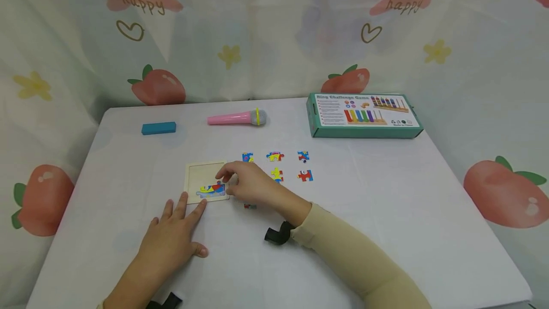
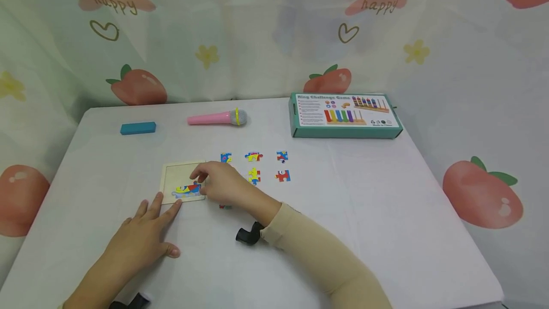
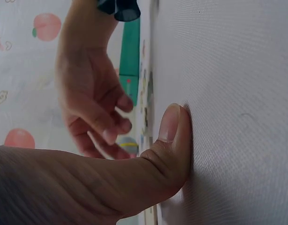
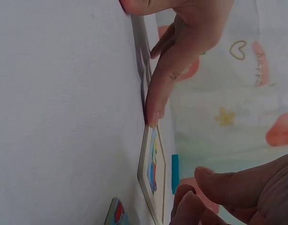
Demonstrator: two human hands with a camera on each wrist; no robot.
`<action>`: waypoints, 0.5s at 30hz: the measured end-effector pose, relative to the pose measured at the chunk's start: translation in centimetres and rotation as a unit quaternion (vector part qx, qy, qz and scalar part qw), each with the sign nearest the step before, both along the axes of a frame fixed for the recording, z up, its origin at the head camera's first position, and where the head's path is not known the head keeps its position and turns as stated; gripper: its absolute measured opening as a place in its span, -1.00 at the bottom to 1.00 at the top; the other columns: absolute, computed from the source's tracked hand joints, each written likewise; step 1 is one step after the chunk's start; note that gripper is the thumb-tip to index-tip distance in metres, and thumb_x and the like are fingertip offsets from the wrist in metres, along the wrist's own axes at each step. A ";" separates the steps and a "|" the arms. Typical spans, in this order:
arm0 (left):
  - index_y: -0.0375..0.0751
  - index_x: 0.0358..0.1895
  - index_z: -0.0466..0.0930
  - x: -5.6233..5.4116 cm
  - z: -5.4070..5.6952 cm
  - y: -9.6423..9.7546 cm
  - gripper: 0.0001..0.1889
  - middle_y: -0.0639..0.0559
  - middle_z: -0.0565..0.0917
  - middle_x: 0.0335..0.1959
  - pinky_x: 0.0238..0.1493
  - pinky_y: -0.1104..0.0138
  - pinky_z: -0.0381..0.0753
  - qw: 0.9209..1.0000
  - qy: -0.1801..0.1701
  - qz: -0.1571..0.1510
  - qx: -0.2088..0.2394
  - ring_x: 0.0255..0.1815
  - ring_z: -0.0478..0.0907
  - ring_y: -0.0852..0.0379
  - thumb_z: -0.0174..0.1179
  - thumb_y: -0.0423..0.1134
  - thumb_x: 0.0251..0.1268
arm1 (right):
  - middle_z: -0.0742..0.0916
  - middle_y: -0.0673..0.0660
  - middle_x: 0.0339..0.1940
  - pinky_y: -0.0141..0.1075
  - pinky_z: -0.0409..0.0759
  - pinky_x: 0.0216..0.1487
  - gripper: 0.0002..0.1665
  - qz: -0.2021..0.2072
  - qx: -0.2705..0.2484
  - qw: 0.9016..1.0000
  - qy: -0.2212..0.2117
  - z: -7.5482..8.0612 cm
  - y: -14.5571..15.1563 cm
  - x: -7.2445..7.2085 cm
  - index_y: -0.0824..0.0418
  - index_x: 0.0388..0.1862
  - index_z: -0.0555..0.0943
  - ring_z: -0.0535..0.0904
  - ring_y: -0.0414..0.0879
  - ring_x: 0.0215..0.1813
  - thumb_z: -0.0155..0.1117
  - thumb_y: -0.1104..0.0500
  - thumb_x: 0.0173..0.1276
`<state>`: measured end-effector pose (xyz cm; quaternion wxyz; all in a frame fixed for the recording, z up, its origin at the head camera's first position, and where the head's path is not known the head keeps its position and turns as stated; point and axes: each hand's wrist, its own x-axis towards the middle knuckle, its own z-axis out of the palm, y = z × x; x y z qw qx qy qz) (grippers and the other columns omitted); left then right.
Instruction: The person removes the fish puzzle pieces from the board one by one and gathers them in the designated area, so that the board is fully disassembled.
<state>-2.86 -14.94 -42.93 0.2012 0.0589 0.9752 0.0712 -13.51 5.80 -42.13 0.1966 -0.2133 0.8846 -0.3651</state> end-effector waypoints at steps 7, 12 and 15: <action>0.02 0.66 0.37 0.1 -0.1 -0.4 0.19 -0.48 0.16 0.71 0.33 -0.59 0.38 1.000 0.017 -0.014 0.009 0.62 0.15 -0.72 0.66 0.28 -0.17 | 0.78 -0.02 0.15 -0.46 0.63 0.06 -0.53 0.048 -0.014 0.999 0.019 -1.1 -2.9 -0.9 0.02 0.31 0.70 0.68 -0.20 0.08 0.43 0.30 0.47; 0.02 0.66 0.37 0.1 -0.3 -0.4 0.19 -0.48 0.16 0.71 0.33 -0.60 0.37 1.000 0.018 -0.014 0.012 0.62 0.15 -0.72 0.66 0.28 -0.17 | 0.79 -0.05 0.14 -0.40 0.61 0.23 -0.53 0.062 0.013 0.998 0.026 -1.7 -4.0 -1.2 0.02 0.32 0.69 0.67 -0.20 0.21 0.39 0.31 0.48; 0.02 0.66 0.37 0.1 -0.3 -0.4 0.19 -0.48 0.15 0.71 0.33 -0.60 0.36 1.000 0.015 -0.011 0.013 0.62 0.14 -0.72 0.65 0.28 -0.16 | 0.81 -0.04 0.12 -0.37 0.64 0.24 -0.54 0.061 0.022 0.998 0.014 -1.5 -4.2 -1.2 0.06 0.31 0.70 0.68 -0.20 0.18 0.39 0.31 0.48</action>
